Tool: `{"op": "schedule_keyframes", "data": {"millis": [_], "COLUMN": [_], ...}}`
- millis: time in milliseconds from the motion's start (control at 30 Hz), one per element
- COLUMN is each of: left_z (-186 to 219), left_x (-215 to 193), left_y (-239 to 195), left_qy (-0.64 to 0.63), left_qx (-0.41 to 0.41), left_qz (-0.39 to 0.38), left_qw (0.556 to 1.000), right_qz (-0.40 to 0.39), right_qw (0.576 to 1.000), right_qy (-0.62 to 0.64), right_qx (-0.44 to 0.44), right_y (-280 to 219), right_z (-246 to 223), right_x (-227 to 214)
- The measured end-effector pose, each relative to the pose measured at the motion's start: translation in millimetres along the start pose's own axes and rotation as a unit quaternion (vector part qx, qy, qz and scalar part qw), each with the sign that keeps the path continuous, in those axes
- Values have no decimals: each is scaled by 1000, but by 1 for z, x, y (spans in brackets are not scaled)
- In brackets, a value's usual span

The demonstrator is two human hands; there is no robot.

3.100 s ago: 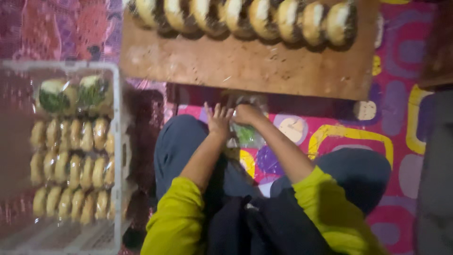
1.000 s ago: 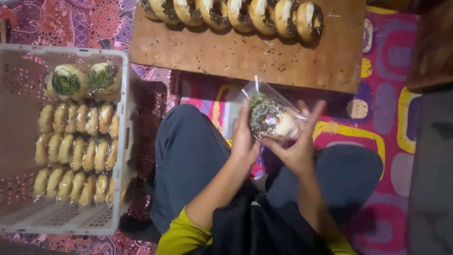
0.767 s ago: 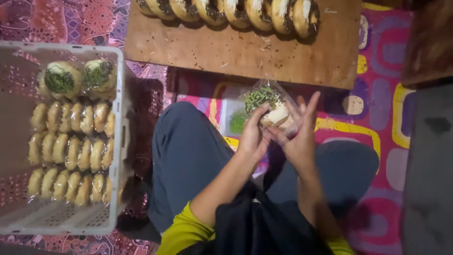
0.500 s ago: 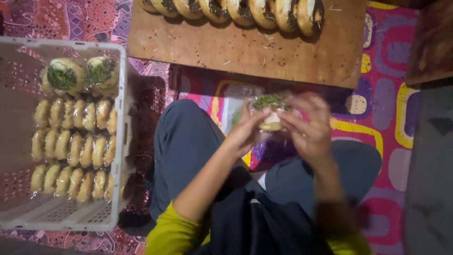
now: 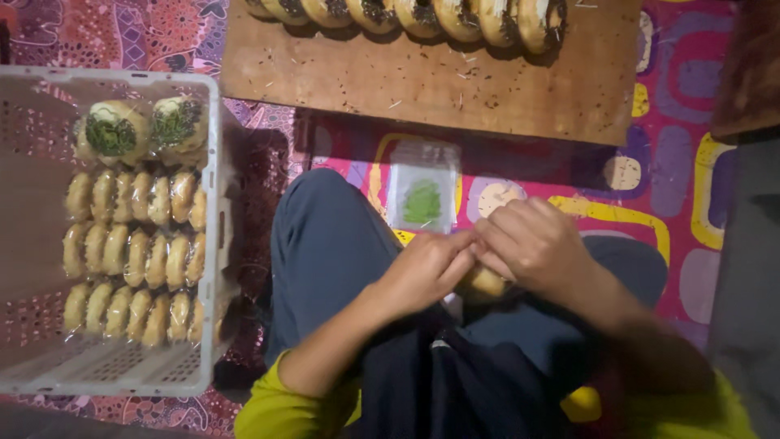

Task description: The person sits on a patterned floor mat and packages ring-shaped pastries. They pick up each pastry from a wooden board, place it into a clear plastic bag, and then put the bagged pastry into a white plastic crate. The process is repeated for multiple pastries.

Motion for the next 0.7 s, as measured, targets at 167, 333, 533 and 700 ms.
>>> {"op": "schedule_keyframes", "data": {"millis": [167,333,533,700], "left_z": [31,22,26,-27], "left_x": [-72,-61,-18,-54], "left_y": [-3,-2,14,-6], "left_qy": [-3,54,-328,-535], "left_qx": [-9,-20,59,-68], "left_qz": [41,-125,-167,174], "left_qw": [999,990,928,824], "right_qz": [24,-274,-232,156], "right_qw": [974,904,794,623], "right_qy": [-99,-139,476,627], "right_qx": [202,299,299,441], "right_y": [-57,-114,-67,-31], "right_z": [84,105,4,16], "right_x": [-12,66,102,103]}}
Point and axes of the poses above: each hand's wrist, its own y-axis towards the middle knuckle, its own x-axis out of the palm, z = x × y, the point moved 10 cm from there along y, towards the middle knuckle, and after that the axes turned 13 degrees about z, right-handed, at the moved point
